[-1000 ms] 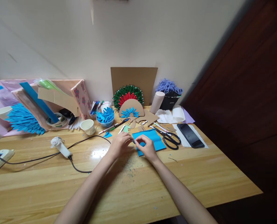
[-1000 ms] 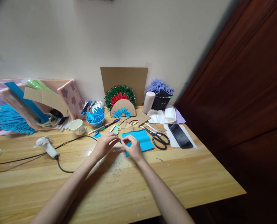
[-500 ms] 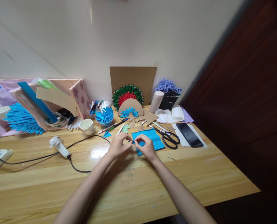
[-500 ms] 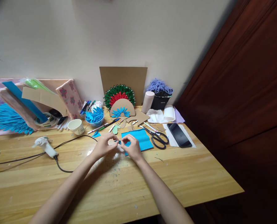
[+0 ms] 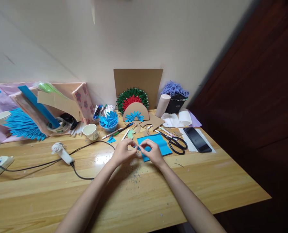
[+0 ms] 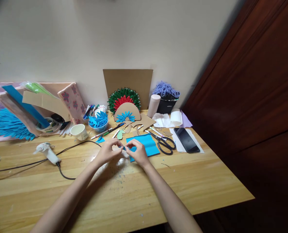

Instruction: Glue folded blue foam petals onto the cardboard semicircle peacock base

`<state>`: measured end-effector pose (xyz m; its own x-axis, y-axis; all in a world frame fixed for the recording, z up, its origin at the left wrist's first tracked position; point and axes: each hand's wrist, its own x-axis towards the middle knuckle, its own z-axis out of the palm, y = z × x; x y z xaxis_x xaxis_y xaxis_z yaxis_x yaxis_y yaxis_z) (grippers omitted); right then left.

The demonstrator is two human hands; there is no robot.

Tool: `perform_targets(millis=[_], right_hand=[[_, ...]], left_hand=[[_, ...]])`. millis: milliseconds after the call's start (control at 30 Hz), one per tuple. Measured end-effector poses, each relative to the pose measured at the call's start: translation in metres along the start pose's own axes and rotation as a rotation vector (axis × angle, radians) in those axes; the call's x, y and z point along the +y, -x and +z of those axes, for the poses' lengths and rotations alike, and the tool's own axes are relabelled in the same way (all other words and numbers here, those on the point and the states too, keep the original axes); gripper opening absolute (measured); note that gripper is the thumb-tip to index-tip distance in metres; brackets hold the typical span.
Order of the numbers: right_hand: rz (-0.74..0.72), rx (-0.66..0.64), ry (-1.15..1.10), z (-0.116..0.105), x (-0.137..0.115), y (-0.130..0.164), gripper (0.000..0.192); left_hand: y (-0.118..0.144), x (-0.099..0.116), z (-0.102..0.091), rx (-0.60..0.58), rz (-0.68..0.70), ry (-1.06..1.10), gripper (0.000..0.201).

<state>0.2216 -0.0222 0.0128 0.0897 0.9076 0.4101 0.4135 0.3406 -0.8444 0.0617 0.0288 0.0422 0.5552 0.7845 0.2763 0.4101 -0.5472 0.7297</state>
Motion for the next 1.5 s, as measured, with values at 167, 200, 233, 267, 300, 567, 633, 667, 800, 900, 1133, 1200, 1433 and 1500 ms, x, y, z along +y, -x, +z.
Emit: perform_targets(millis=[167, 200, 233, 267, 300, 567, 633, 667, 800, 900, 1133, 1200, 1433, 1500], right_hand=[[-0.022, -0.022, 0.048, -0.001, -0.001, 0.0, 0.006], [-0.028, -0.026, 0.056, -0.001, -0.001, 0.0, 0.006], [-0.032, -0.029, 0.063, -0.001, -0.001, -0.001, 0.006], [-0.036, -0.03, 0.068, -0.001, -0.001, -0.001, 0.006], [-0.039, -0.029, 0.071, -0.002, -0.001, -0.001, 0.006], [-0.001, 0.057, 0.02, -0.003, 0.002, -0.002, 0.006], [0.021, 0.087, -0.014, -0.002, 0.004, -0.002, 0.006], [0.031, 0.088, -0.026, -0.001, 0.006, -0.002, 0.006], [0.045, 0.05, -0.021, 0.004, 0.011, -0.001, 0.006], [0.024, 0.036, 0.051, 0.006, 0.012, -0.001, 0.005], [-0.052, 0.016, 0.246, 0.004, 0.009, -0.003, 0.007], [-0.084, 0.007, 0.283, 0.003, 0.01, -0.003, 0.007], [-0.185, -0.059, 0.384, 0.002, 0.013, -0.002, 0.006], [-0.208, -0.08, 0.406, 0.002, 0.014, -0.001, 0.006]], left_hand=[[0.0, 0.001, 0.002, -0.001, 0.001, 0.008, 0.007], [0.0, 0.001, 0.002, -0.005, -0.003, 0.008, 0.007], [0.0, 0.0, 0.001, -0.007, -0.006, 0.009, 0.007], [0.0, -0.001, 0.0, -0.009, -0.009, 0.013, 0.007], [0.0, -0.001, -0.001, -0.01, -0.009, 0.017, 0.008], [-0.004, -0.009, -0.007, 0.096, -0.095, 0.085, 0.011], [-0.004, -0.01, 0.001, 0.077, -0.171, 0.171, 0.016], [-0.003, -0.011, 0.007, 0.046, -0.207, 0.221, 0.019], [0.002, -0.015, 0.03, -0.047, -0.308, 0.422, 0.024], [0.004, -0.02, 0.039, -0.012, -0.351, 0.532, 0.022], [0.006, -0.03, 0.048, 0.051, -0.324, 0.604, 0.026], [0.007, -0.032, 0.051, 0.061, -0.316, 0.588, 0.026], [0.008, -0.032, 0.052, 0.092, -0.319, 0.56, 0.026], [0.009, -0.033, 0.052, 0.093, -0.321, 0.544, 0.027]])
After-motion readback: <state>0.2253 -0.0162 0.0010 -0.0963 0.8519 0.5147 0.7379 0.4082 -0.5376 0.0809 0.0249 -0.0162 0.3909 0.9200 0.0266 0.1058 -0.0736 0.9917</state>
